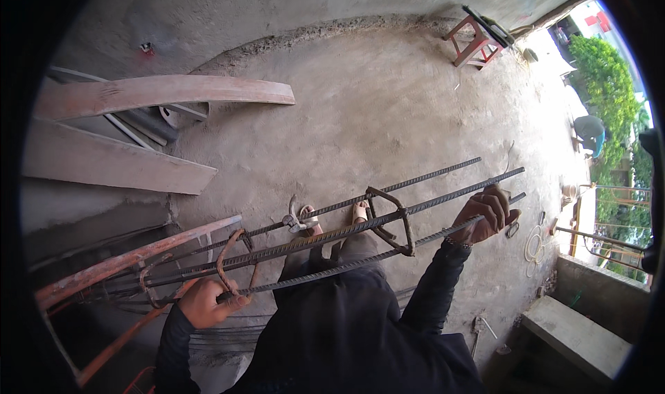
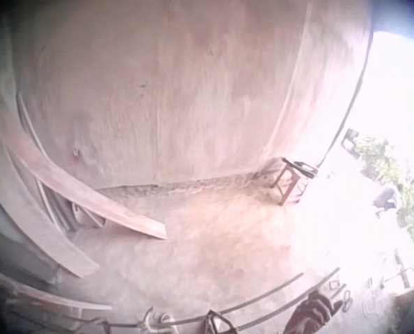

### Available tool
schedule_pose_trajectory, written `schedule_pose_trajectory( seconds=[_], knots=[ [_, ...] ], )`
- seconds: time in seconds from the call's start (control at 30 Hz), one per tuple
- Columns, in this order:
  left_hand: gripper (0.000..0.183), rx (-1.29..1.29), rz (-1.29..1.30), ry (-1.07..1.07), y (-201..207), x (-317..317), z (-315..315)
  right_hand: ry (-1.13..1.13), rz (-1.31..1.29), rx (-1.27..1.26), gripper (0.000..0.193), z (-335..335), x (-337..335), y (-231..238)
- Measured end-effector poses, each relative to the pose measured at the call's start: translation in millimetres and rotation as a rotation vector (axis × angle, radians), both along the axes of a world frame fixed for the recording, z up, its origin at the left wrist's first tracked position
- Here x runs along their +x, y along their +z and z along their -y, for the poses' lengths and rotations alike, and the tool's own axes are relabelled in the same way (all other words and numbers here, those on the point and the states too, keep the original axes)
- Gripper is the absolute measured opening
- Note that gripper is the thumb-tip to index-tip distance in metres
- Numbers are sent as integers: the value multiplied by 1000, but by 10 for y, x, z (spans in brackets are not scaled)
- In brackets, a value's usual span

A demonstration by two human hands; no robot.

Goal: The person assembles a rebar cage by tying steel bars together with wire. They position the bars, wrap wire around intersections, and twist the wire to secure the joints. The person moves the cage along a staircase and continues tying additional joints.

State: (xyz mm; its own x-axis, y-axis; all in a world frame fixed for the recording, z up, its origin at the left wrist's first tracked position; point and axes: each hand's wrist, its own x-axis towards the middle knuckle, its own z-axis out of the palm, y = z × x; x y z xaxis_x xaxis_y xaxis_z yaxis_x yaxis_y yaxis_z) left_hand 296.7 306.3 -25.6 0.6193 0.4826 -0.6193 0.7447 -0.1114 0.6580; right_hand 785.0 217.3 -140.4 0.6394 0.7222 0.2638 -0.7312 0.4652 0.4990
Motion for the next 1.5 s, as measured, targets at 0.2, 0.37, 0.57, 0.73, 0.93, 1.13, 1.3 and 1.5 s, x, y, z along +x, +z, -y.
schedule_pose_trajectory(
  seconds=[0.2,0.37,0.57,0.73,0.93,1.13,1.3,1.5],
  knots=[
    [48,41,-170,82,26,15,142,39,263,-213,42,148,211,-124],
    [44,-207,-304,157,131,108,46,46,334,-152,55,33,361,-260],
    [45,-219,-371,280,254,303,108,-9,199,-163,45,13,305,-182],
    [47,-59,-322,173,264,284,271,-74,218,-247,43,170,272,-9],
    [46,47,-347,171,305,129,420,-99,273,-190,51,199,156,163],
    [52,48,-321,109,345,58,409,-108,318,-256,45,276,157,332],
    [68,67,-372,243,258,58,495,-72,296,-229,47,259,166,286],
    [41,156,-253,543,304,416,478,-61,269,-275,50,217,170,184]
  ],
)
